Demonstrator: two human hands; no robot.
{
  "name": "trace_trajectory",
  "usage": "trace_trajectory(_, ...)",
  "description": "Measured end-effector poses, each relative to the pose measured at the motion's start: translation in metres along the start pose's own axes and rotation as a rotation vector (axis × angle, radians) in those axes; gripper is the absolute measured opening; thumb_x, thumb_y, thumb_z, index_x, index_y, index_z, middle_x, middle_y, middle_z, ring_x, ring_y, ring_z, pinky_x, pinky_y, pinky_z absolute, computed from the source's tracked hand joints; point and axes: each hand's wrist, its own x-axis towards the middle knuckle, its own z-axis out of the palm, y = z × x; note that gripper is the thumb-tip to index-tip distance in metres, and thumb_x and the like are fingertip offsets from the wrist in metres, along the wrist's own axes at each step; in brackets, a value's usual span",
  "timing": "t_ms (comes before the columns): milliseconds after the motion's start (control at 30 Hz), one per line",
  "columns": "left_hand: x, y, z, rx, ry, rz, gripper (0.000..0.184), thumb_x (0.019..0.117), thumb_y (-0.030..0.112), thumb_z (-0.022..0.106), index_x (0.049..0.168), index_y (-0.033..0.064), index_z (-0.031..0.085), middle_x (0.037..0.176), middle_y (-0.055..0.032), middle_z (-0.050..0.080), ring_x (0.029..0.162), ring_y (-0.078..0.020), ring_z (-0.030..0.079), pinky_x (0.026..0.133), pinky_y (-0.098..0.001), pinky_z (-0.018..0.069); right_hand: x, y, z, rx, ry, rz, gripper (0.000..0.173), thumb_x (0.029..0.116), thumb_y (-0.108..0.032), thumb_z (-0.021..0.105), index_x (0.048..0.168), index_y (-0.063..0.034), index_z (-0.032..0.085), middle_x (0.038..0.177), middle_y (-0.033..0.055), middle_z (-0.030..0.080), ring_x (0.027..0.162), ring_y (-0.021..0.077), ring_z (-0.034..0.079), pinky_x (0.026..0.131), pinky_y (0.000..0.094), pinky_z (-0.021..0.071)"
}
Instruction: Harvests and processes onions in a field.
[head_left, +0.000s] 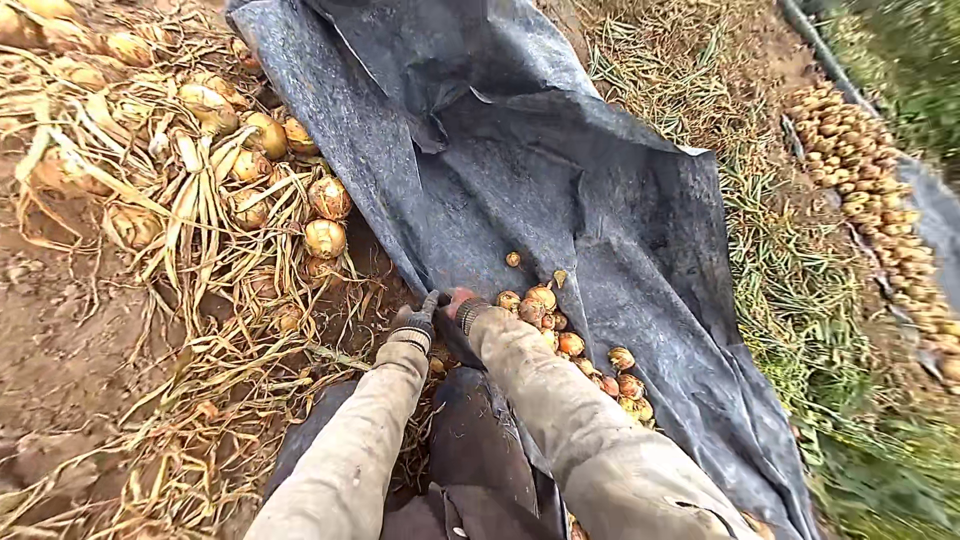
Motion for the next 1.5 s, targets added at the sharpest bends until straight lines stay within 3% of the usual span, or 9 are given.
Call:
trace_trajectory(133,0.017,0.004,-0.010,-0.133,0.109,-0.171,0.050,0.0997,0.049,0.057,0.123,0.0058,0.069,0.123,-0.0208,0.070,0.118,-0.0370,0.066,0.100,-0.0616,0.0508,-0.032,0.047,0.048,0.063,0.057,0.287,0.074,0.0884,-0.033,0.077,0.154,-0.0218,0.044,0.143,0.0186,0.059,0.133,0.0379,0.057,0.110,0.0608,0.0442)
trace_trajectory(333,-0.021,-0.030,-0.020,-0.238,0.110,-0.101,0.039,0.0997,0.039,0.063,0.116,0.0043,0.069,0.113,-0.0214,0.071,0.110,-0.0383,0.068,0.095,-0.0625,0.0521,-0.062,0.065,0.078,0.152,0.381,0.387,0.096,0.0719,-0.053,0.083,0.153,-0.0218,0.042,0.133,0.0203,0.064,0.119,0.0389,0.065,0.097,0.0610,0.0528)
trace_trajectory(500,-0.018,-0.026,-0.030,-0.347,0.149,-0.066,0.036,0.0957,0.038,0.069,0.115,0.0076,0.071,0.111,-0.0184,0.073,0.108,-0.0362,0.069,0.096,-0.0619,0.0524,-0.092,0.100,0.031,0.470,0.903,0.610,0.080,0.0889,-0.045,0.077,0.152,-0.0084,0.044,0.150,0.0227,0.050,0.134,0.0387,0.055,0.108,0.0578,0.0470)
trace_trajectory(733,-0.029,-0.020,-0.034,-0.632,0.092,0.084,0.027,0.0926,0.026,0.076,0.113,0.0078,0.073,0.105,-0.0148,0.075,0.098,-0.0288,0.072,0.092,-0.0546,0.0567,-0.042,0.075,0.079,0.335,0.367,0.174,0.092,0.0828,-0.027,0.086,0.159,-0.0120,0.035,0.144,0.0252,0.057,0.131,0.0441,0.056,0.110,0.0642,0.0429)
trace_trajectory(867,-0.026,-0.043,-0.053,-0.541,0.213,0.149,0.018,0.0986,0.019,0.066,0.114,0.0117,0.070,0.103,-0.0097,0.074,0.094,-0.0227,0.072,0.087,-0.0492,0.0584,-0.032,0.071,0.093,0.299,0.294,0.248,0.054,0.0949,-0.043,0.071,0.132,-0.0038,0.066,0.132,0.0237,0.065,0.130,0.0391,0.058,0.112,0.0597,0.0416)
trace_trajectory(1033,-0.009,-0.108,-0.100,0.254,0.440,0.127,0.033,0.0939,0.018,0.063,0.126,0.0175,0.071,0.133,-0.0120,0.066,0.126,-0.0313,0.062,0.107,-0.0544,0.0488,-0.137,0.042,0.073,0.283,0.452,0.281,0.046,0.1002,-0.035,0.065,0.132,-0.0025,0.064,0.125,0.0242,0.068,0.122,0.0403,0.063,0.108,0.0591,0.0452)
trace_trajectory(1233,-0.014,-0.175,-0.114,0.195,0.632,-0.247,0.071,0.0820,0.042,0.082,0.139,0.0068,0.058,0.143,-0.0268,0.054,0.133,-0.0462,0.052,0.106,-0.0635,0.0462,-0.242,0.033,0.080,0.244,0.795,-0.077,0.036,0.0931,-0.032,0.071,0.107,0.0004,0.073,0.089,0.0184,0.075,0.085,0.0356,0.074,0.080,0.0587,0.0580)
trace_trajectory(1400,-0.019,-0.181,-0.121,0.239,0.560,-0.346,0.069,0.0860,0.042,0.077,0.140,0.0055,0.056,0.140,-0.0263,0.058,0.129,-0.0441,0.058,0.102,-0.0644,0.0494,-0.250,0.034,0.059,0.310,0.690,-0.091,0.034,0.0944,-0.031,0.074,0.108,-0.0005,0.070,0.089,0.0202,0.072,0.086,0.0384,0.072,0.081,0.0607,0.0561)
trace_trajectory(1500,-0.042,-0.170,-0.101,0.427,0.676,-0.216,0.050,0.0861,0.040,0.073,0.119,0.0028,0.068,0.117,-0.0285,0.069,0.110,-0.0472,0.067,0.088,-0.0678,0.0537,-0.252,0.080,0.065,0.504,0.609,-0.112,0.034,0.0898,-0.031,0.079,0.109,-0.0044,0.071,0.090,0.0151,0.072,0.084,0.0310,0.070,0.080,0.0566,0.0572)
